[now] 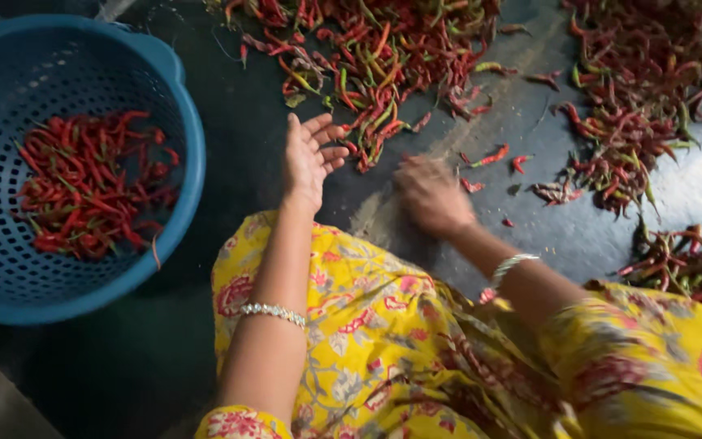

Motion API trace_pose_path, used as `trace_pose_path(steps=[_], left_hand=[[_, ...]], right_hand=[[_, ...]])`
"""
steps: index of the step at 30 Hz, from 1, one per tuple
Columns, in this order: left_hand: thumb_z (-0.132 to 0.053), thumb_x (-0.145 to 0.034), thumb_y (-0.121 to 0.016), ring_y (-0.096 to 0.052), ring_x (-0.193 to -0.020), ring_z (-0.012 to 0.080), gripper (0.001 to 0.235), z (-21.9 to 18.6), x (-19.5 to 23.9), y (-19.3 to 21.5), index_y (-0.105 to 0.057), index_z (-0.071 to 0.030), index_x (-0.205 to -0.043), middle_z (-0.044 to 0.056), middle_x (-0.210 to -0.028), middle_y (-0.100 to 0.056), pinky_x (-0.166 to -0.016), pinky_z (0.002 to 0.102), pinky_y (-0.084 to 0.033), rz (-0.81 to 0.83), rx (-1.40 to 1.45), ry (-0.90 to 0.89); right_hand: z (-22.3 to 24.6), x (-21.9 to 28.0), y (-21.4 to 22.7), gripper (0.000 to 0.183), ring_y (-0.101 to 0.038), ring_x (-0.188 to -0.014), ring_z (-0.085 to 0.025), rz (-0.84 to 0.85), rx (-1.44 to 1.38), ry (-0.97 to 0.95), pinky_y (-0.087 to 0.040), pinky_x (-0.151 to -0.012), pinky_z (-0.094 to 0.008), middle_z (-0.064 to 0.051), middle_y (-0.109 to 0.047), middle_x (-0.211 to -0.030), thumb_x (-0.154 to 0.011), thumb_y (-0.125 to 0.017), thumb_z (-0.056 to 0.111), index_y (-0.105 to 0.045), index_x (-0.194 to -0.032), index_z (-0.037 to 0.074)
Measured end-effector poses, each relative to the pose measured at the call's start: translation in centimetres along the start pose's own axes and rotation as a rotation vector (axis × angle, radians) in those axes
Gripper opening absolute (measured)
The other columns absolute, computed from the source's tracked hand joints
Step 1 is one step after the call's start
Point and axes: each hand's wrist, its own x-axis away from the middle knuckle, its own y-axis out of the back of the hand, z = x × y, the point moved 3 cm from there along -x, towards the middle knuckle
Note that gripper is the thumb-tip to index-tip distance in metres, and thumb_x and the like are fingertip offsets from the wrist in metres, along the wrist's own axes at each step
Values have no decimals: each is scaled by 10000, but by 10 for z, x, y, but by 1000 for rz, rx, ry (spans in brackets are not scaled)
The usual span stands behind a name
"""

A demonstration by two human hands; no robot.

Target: The person sits on the floor and sorts through a large pile of red and green chilies by hand, placing selected items into a blue colander.

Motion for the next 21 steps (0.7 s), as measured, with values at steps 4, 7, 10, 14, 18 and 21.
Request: trace_pose_path(steps=[4, 7, 10, 14, 18, 21], left_hand=[[-670, -1000, -319, -698, -782, 201, 740, 4, 1, 3, -609, -71, -1325, 88, -1092, -730, -724, 347, -547, -11, 31, 20], [-665, -1005, -317, -696, -784, 209, 734, 9, -2, 4, -607, -67, -1316, 94, -1093, -727, -727, 354, -550, -14, 67, 22], [-665, -1013, -308, -691, -784, 214, 734, 14, -5, 6, -611, -66, -1311, 100, -1080, -718, -731, 364, -551, -20, 87, 37], [-661, -1021, -297, -686, -825, 213, 738, 16, -4, 3, -608, -60, -1317, 106, -1096, -716, -771, 360, -534, -13, 36, 49], [-657, -1013, -293, -680, -828, 222, 742, 9, 7, 1, -599, -51, -1314, 111, -1113, -711, -801, 374, -538, -46, 29, 80], [-654, -1018, -297, -682, -834, 222, 750, 4, 12, 2, -597, -34, -1316, 123, -1124, -709, -806, 373, -537, -61, 27, 70]], right_hand=[[-140, 44, 3, 570, -418, -1407, -354, 30, 511, -85, -308, -1138, -570, -172, -519, -1507, -909, -453, 223, -550, -1442, 45], [-216, 96, 57, 301, -586, -1248, -364, -49, 574, -371, -443, -1092, -541, -152, -654, -1254, -1004, -540, 197, -645, -1226, 23], [-235, 103, 96, 277, -609, -1312, -321, -373, 450, -463, -485, -1076, -510, -108, -669, -1307, -961, -595, 177, -678, -1201, 65], [-258, 48, 73, 327, -568, -1302, -370, -403, 41, -464, -469, -1104, -470, -169, -629, -1413, -1007, -613, 102, -665, -1325, 45], [-271, -33, 24, 495, -615, -1249, -418, -415, -188, -480, -498, -1052, -444, -191, -607, -1431, -894, -618, 9, -674, -1370, 135], [-271, -91, 2, 584, -632, -1133, -437, -244, -404, -654, -522, -949, -456, -220, -589, -1349, -845, -737, 54, -623, -1405, 173]])
